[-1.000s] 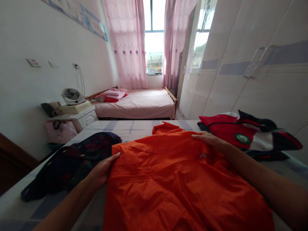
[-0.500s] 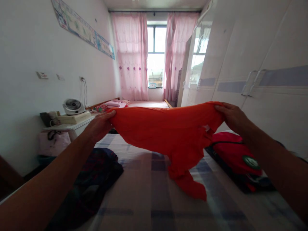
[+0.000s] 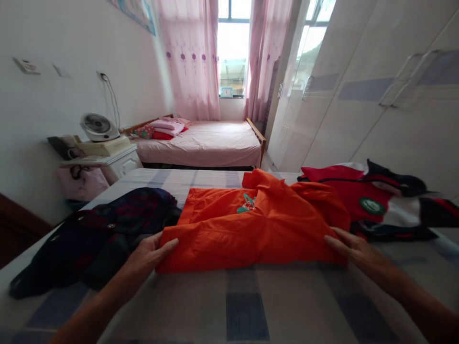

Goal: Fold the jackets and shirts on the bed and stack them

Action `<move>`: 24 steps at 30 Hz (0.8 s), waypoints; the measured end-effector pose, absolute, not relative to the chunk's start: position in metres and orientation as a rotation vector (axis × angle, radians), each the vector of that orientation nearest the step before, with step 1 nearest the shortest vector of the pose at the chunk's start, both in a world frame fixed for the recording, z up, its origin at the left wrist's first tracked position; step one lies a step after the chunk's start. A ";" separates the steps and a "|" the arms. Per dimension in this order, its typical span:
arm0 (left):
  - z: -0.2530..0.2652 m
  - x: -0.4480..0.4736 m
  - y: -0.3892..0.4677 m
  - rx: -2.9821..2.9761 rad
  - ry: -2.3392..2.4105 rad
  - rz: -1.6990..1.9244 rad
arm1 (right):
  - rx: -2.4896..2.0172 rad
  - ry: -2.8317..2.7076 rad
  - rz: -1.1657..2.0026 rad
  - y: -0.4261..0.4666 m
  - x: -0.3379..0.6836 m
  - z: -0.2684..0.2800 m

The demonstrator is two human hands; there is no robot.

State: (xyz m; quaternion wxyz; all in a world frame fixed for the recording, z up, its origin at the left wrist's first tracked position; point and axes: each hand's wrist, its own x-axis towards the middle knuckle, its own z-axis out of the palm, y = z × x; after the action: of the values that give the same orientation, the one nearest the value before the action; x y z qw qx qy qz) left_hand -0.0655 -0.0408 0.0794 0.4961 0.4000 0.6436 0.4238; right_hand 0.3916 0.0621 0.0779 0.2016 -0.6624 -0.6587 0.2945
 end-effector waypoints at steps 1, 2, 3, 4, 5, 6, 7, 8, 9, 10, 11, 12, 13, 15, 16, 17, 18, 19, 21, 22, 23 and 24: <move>0.081 -0.063 -0.040 0.971 1.513 1.077 | -1.771 -1.845 0.893 0.062 0.389 0.083; 0.083 -0.061 -0.040 0.974 1.478 1.120 | -1.718 -1.806 0.933 0.061 0.389 0.087; 0.084 -0.060 -0.041 0.974 1.458 1.147 | -1.696 -1.734 0.942 0.058 0.392 0.089; 0.084 -0.059 -0.043 0.970 1.452 1.149 | -1.695 -1.645 0.922 0.055 0.396 0.090; 0.084 -0.060 -0.044 0.965 1.462 1.134 | -1.699 -1.565 0.900 0.050 0.402 0.090; 0.084 -0.060 -0.046 0.963 1.485 1.110 | -1.706 -1.510 0.889 0.045 0.407 0.087; 0.083 -0.060 -0.047 0.959 1.516 1.086 | -1.721 -1.484 0.892 0.039 0.413 0.084; 0.081 -0.060 -0.048 0.949 1.549 1.064 | -1.751 -1.486 0.909 0.034 0.418 0.080; 0.079 -0.060 -0.048 0.933 1.580 1.048 | -1.786 -1.515 0.940 0.030 0.421 0.076; 0.076 -0.059 -0.048 0.921 1.603 1.040 | -1.822 -1.545 0.959 0.026 0.424 0.071; 0.073 -0.059 -0.047 0.919 1.613 1.037 | -1.848 -1.572 0.972 0.023 0.426 0.067; 0.071 -0.059 -0.047 0.933 1.613 1.040 | -1.861 -1.582 0.974 0.020 0.429 0.063; 0.068 -0.059 -0.047 0.967 1.613 1.042 | -1.868 -1.571 0.968 0.018 0.431 0.060; 0.063 -0.061 -0.049 1.083 1.663 1.021 | -1.872 -1.549 0.942 0.016 0.436 0.055; 0.061 -0.063 -0.050 1.153 1.719 0.986 | -1.882 -1.568 0.919 0.016 0.439 0.054; 0.060 -0.064 -0.052 1.224 1.787 0.935 | -1.900 -1.611 0.881 0.015 0.441 0.053; 0.060 -0.065 -0.054 1.298 1.855 0.871 | -1.921 -1.662 0.812 0.014 0.441 0.055; 0.062 -0.065 -0.054 1.373 1.920 0.806 | -1.938 -1.709 0.708 0.012 0.439 0.058; 0.068 -0.065 -0.051 1.526 2.024 0.721 | -1.949 -1.728 0.393 0.008 0.427 0.070; 0.073 -0.064 -0.047 1.613 2.061 0.711 | -1.921 -1.712 0.232 0.006 0.417 0.078; 0.078 -0.062 -0.040 1.712 2.084 0.720 | -1.863 -1.702 0.084 0.005 0.404 0.087; 0.083 -0.060 -0.030 1.820 2.087 0.746 | -1.773 -1.719 -0.030 0.004 0.389 0.096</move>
State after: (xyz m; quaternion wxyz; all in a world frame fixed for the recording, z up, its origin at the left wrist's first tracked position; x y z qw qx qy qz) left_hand -0.0596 -0.0302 0.0831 0.1362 0.6287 0.7210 0.2576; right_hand 0.3893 0.0036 0.0962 0.3295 -0.6779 -0.6571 -0.0114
